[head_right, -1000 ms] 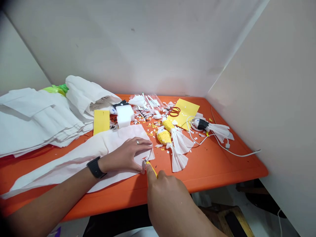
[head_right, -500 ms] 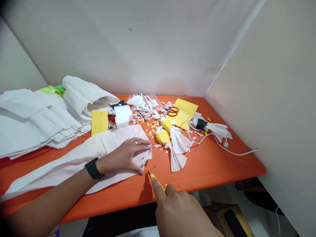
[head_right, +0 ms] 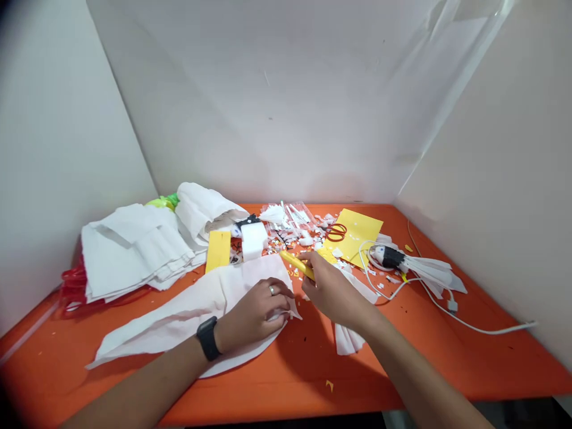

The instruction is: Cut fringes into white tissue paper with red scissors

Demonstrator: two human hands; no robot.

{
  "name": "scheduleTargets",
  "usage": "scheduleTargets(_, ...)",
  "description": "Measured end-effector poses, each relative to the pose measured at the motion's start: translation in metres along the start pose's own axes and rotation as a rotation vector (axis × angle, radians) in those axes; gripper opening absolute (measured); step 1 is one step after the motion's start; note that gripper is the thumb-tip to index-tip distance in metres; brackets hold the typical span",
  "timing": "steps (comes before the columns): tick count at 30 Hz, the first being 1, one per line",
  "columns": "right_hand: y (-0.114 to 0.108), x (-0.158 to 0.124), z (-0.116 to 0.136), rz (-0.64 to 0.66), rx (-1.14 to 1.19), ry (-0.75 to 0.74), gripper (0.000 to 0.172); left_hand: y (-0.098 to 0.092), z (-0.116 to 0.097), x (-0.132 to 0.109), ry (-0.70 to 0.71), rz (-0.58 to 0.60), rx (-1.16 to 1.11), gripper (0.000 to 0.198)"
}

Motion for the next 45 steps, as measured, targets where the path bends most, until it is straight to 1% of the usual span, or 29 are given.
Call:
scheduleTargets(2,0.015,0.015,-0.004,0.085,0.229,-0.037,0.025,-0.008,0.0,-0.001,-0.002,-0.061,-0.025,0.017)
scheduleTargets(4,0.023,0.018,-0.007,0.121,0.34,-0.068,0.02,-0.017,0.001,-0.003,-0.019,-0.128,-0.063,0.016)
scheduleTargets(6,0.032,0.013,-0.009,0.183,0.365,-0.096,0.031,-0.024,0.004,-0.007,-0.046,-0.182,-0.124,0.014)
scheduleTargets(7,0.036,0.01,-0.009,0.212,0.348,-0.107,0.039,-0.028,0.007,-0.009,-0.07,-0.214,-0.16,0.014)
scheduleTargets(8,0.039,0.008,-0.011,0.226,0.33,-0.106,0.043,-0.03,0.009,-0.01,-0.093,-0.242,-0.19,0.014)
scheduleTargets(9,0.042,0.006,-0.013,0.225,0.319,-0.098,0.043,-0.032,0.011,-0.012,-0.112,-0.263,-0.216,0.013)
scheduleTargets(10,0.044,0.005,-0.013,0.224,0.309,-0.095,0.04,-0.032,0.012,-0.013,-0.127,-0.273,-0.237,0.013)
scheduleTargets(11,0.047,0.005,-0.013,0.222,0.302,-0.095,0.033,-0.031,0.013,-0.013,-0.134,-0.273,-0.254,0.013)
scheduleTargets(13,0.051,0.005,-0.01,0.227,0.289,-0.109,0.019,-0.028,0.013,-0.013,-0.134,-0.254,-0.286,0.013)
scheduleTargets(16,0.054,0.005,-0.003,0.262,0.273,-0.162,0.011,-0.024,0.013,-0.013,-0.141,-0.217,-0.315,0.014)
scheduleTargets(19,0.051,0.005,-0.001,0.283,0.289,-0.198,0.004,-0.024,0.015,-0.013,-0.181,-0.173,-0.303,0.012)
scheduleTargets(20,0.048,0.006,-0.002,0.274,0.299,-0.187,0.003,-0.024,0.014,-0.013,-0.187,-0.164,-0.292,0.02)
scheduleTargets(22,0.042,0.008,-0.006,0.264,0.295,-0.166,0.003,-0.023,0.012,-0.012,-0.202,-0.123,-0.254,0.045)
scheduleTargets(23,0.04,0.009,-0.008,0.264,0.289,-0.163,0.003,-0.021,0.01,-0.012,-0.205,-0.1,-0.23,0.053)
scheduleTargets(24,0.037,0.01,-0.009,0.273,0.281,-0.168,0.003,-0.019,0.007,-0.011,-0.198,-0.071,-0.203,0.056)
scheduleTargets(28,0.028,0.008,-0.012,0.338,0.234,-0.223,0.013,-0.011,-0.003,-0.008,-0.134,0.021,-0.128,0.05)
scheduleTargets(31,0.024,0.006,-0.018,0.391,0.177,-0.241,0.008,-0.008,-0.002,-0.009,-0.1,0.07,-0.1,0.047)
scheduleTargets(34,0.021,0.007,-0.024,0.413,0.217,-0.21,0.008,-0.005,0.001,-0.01,-0.078,0.125,-0.057,0.041)
scheduleTargets(37,0.017,0.011,-0.031,0.357,0.336,-0.114,0.009,0.0,0.001,-0.011,-0.08,0.159,-0.022,0.036)
scheduleTargets(39,0.012,0.015,-0.034,0.274,0.394,-0.058,0.014,0.0,-0.003,-0.011,-0.06,0.175,-0.014,0.027)
scheduleTargets(41,0.006,0.018,-0.041,0.164,0.418,0.003,0.018,-0.009,-0.005,-0.013,-0.033,0.167,-0.027,0.018)
scheduleTargets(42,0.003,0.019,-0.046,0.113,0.432,0.042,0.02,-0.02,-0.003,-0.014,-0.044,0.125,-0.023,0.022)
scheduleTargets(43,0.002,0.02,-0.051,0.071,0.454,0.086,0.024,-0.035,0.004,-0.015,-0.09,0.055,0.002,0.03)
scheduleTargets(44,0.002,0.02,-0.057,0.034,0.487,0.128,0.027,-0.056,0.016,-0.018,-0.174,-0.058,0.061,0.036)
scheduleTargets(45,0.002,0.021,-0.062,0.009,0.531,0.161,0.03,-0.084,0.032,-0.026,-0.327,-0.232,0.185,0.041)
Point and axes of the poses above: each hand's wrist, its own x-axis towards the middle knuckle, its own y-axis out of the palm, z = x × y, the point moved 8 cm from there along x, towards the middle knuckle, and after that the axes turned 13 degrees about -x, right-handed, at the moved point
